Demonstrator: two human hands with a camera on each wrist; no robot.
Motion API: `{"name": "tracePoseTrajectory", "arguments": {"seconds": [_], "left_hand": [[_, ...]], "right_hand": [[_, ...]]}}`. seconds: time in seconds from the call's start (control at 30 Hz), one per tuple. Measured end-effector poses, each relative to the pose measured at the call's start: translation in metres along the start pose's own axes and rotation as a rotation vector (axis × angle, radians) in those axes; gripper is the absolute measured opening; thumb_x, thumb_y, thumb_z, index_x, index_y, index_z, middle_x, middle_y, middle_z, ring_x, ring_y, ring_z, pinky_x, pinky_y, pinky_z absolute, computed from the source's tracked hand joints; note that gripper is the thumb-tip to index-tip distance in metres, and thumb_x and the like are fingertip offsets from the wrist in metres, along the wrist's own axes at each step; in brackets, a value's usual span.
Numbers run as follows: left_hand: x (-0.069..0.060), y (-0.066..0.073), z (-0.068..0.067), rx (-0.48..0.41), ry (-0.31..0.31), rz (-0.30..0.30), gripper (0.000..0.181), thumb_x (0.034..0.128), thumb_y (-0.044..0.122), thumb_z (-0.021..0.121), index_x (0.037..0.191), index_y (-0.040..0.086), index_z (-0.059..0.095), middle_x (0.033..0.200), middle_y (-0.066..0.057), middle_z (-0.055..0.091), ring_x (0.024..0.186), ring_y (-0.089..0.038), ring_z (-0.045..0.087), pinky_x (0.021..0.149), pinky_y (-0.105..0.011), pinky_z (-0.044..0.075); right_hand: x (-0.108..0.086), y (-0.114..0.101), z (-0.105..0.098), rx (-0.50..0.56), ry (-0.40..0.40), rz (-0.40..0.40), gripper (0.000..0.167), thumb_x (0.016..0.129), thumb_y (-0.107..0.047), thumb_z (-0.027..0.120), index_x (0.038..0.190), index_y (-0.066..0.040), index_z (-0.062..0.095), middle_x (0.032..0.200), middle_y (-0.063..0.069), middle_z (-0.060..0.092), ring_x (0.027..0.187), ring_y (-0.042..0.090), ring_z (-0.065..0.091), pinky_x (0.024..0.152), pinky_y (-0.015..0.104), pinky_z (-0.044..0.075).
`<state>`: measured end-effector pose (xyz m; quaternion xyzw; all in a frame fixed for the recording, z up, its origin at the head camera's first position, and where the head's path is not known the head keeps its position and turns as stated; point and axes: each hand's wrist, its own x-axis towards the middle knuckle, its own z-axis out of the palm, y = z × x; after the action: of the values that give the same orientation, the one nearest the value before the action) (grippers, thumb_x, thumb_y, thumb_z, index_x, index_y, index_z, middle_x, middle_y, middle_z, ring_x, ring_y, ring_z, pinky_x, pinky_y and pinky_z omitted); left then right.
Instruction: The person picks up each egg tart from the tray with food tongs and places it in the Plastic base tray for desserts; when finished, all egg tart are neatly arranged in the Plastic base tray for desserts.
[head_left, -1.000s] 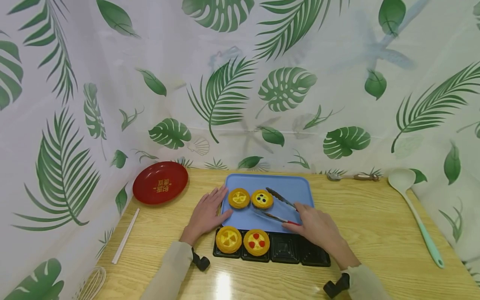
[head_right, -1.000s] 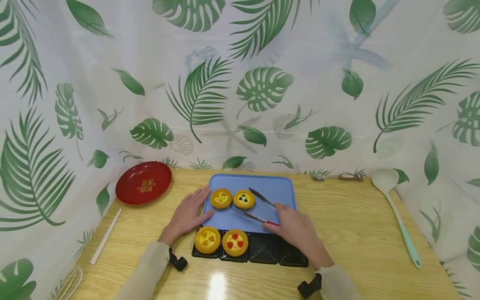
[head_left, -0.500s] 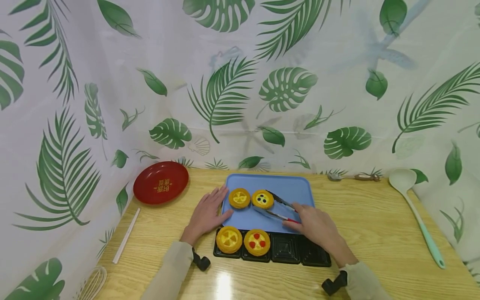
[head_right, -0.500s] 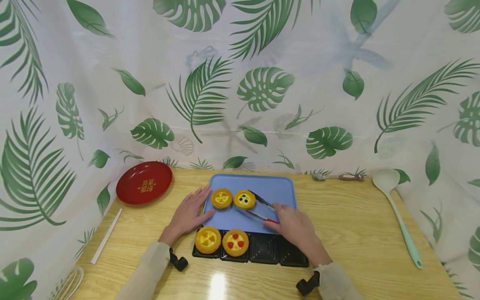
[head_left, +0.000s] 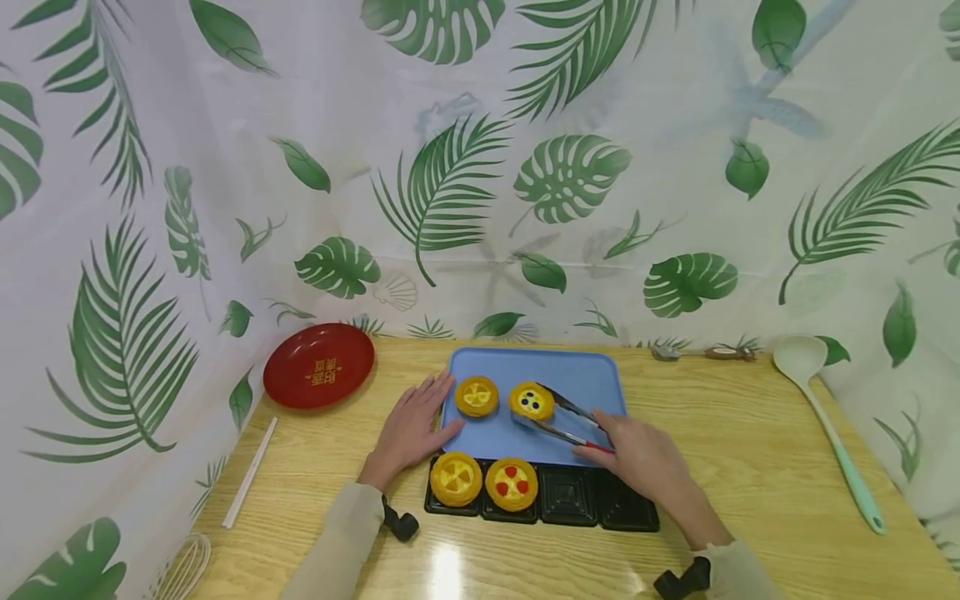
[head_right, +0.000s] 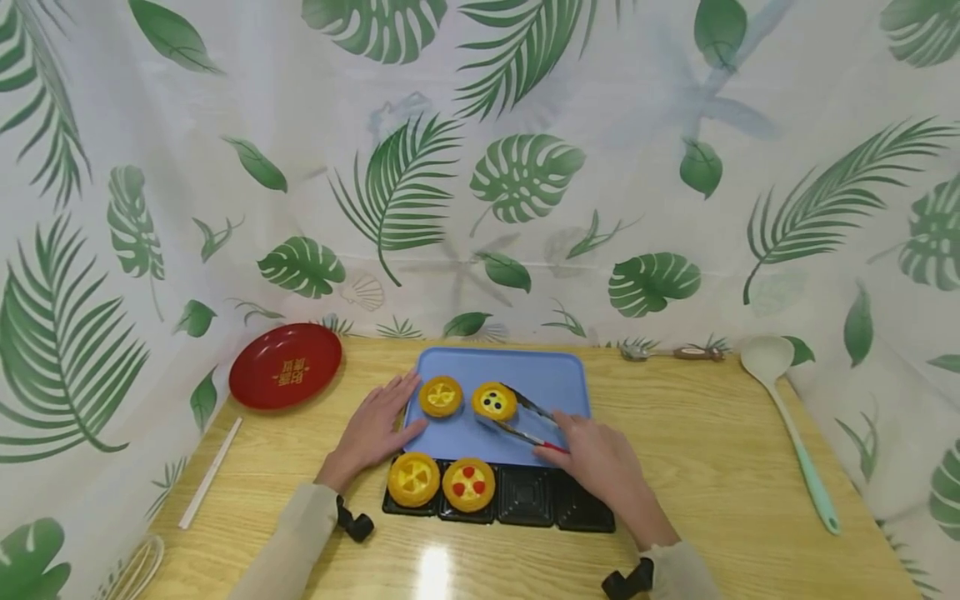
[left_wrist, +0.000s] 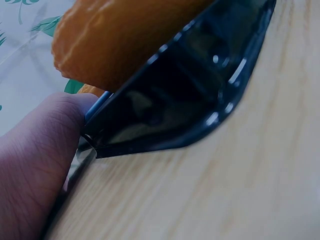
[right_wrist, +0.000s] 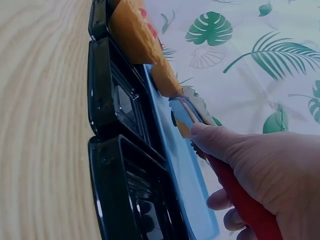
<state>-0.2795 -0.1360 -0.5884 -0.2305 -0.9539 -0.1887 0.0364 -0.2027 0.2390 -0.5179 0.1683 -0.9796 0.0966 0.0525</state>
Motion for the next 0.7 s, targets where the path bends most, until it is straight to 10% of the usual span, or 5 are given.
{"name": "tracePoseTrajectory", "arguments": {"seconds": [0.7], "left_hand": [[0.001, -0.001, 0.001, 0.007, -0.02, -0.008, 0.085, 0.1018, 0.07, 0.04, 0.169, 0.023, 0.016, 0.174, 0.007, 0.014, 0.161, -0.024, 0.018, 0.129, -0.048, 0.015]], "right_hand": [[-0.052, -0.004, -0.039, 0.0, 0.058, 0.016, 0.05, 0.087, -0.055, 0.08, 0.112, -0.012, 0.069, 0.069, -0.01, 0.046, 0.054, 0.005, 0.037, 0.044, 0.024, 0.029]]}}
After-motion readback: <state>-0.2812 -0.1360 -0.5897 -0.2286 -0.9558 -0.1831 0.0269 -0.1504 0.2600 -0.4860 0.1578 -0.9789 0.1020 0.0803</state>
